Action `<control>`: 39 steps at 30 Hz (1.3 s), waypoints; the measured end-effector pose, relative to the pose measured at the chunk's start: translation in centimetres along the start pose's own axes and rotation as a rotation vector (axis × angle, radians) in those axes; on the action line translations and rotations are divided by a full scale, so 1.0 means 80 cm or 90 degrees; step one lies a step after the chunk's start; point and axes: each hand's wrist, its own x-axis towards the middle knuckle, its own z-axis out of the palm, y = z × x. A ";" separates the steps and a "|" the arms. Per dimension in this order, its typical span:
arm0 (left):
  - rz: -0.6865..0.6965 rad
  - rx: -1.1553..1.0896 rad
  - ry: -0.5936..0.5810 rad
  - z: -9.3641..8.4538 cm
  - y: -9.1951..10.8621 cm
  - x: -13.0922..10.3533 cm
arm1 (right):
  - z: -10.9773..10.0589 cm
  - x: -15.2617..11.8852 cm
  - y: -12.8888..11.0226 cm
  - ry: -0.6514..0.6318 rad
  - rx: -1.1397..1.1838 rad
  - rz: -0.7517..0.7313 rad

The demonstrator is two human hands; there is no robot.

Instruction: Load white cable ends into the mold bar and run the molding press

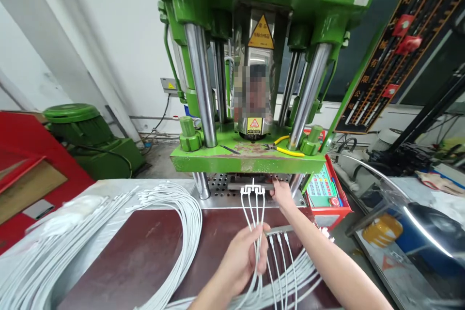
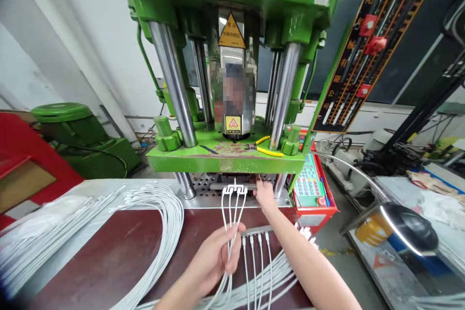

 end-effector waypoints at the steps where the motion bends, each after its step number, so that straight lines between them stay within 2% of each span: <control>1: -0.014 0.013 0.008 0.007 -0.012 -0.015 | -0.010 -0.019 0.006 -0.010 0.015 0.020; 4: 0.016 0.006 0.095 0.015 -0.027 -0.039 | -0.041 -0.080 0.012 -0.029 0.057 0.033; 7: 0.142 -0.008 0.202 0.012 -0.014 -0.036 | -0.067 -0.131 0.002 -0.048 0.081 0.001; 10: 0.188 0.027 0.274 0.012 0.004 -0.031 | -0.087 -0.163 -0.018 -0.097 0.023 -0.039; 12: 0.199 0.049 0.275 0.016 0.011 -0.033 | -0.100 -0.176 -0.034 -0.102 -0.063 -0.138; 14: 0.224 0.062 0.256 0.022 0.015 -0.038 | -0.113 -0.186 -0.051 -0.100 -0.171 -0.296; 16: 0.242 0.080 0.240 0.027 0.016 -0.042 | -0.124 -0.195 -0.067 -0.140 -0.278 -0.433; 18: 0.248 0.101 0.232 0.029 0.016 -0.043 | -0.128 -0.204 -0.078 -0.195 -0.373 -0.495; 20: 0.253 0.118 0.230 0.029 0.015 -0.042 | -0.126 -0.211 -0.083 -0.204 -0.457 -0.517; 27: 0.299 0.198 0.196 0.021 0.010 -0.039 | -0.106 -0.218 -0.077 -0.120 -0.621 -0.546; 32: 0.284 0.217 0.184 0.016 0.009 -0.039 | -0.112 -0.213 -0.073 -0.110 -0.556 -0.591; 35: 0.276 0.216 0.187 0.015 0.009 -0.039 | -0.120 -0.213 -0.076 -0.113 -0.495 -0.541; 39: 0.291 0.220 0.199 0.019 0.007 -0.037 | -0.118 -0.222 -0.087 -0.151 -0.529 -0.507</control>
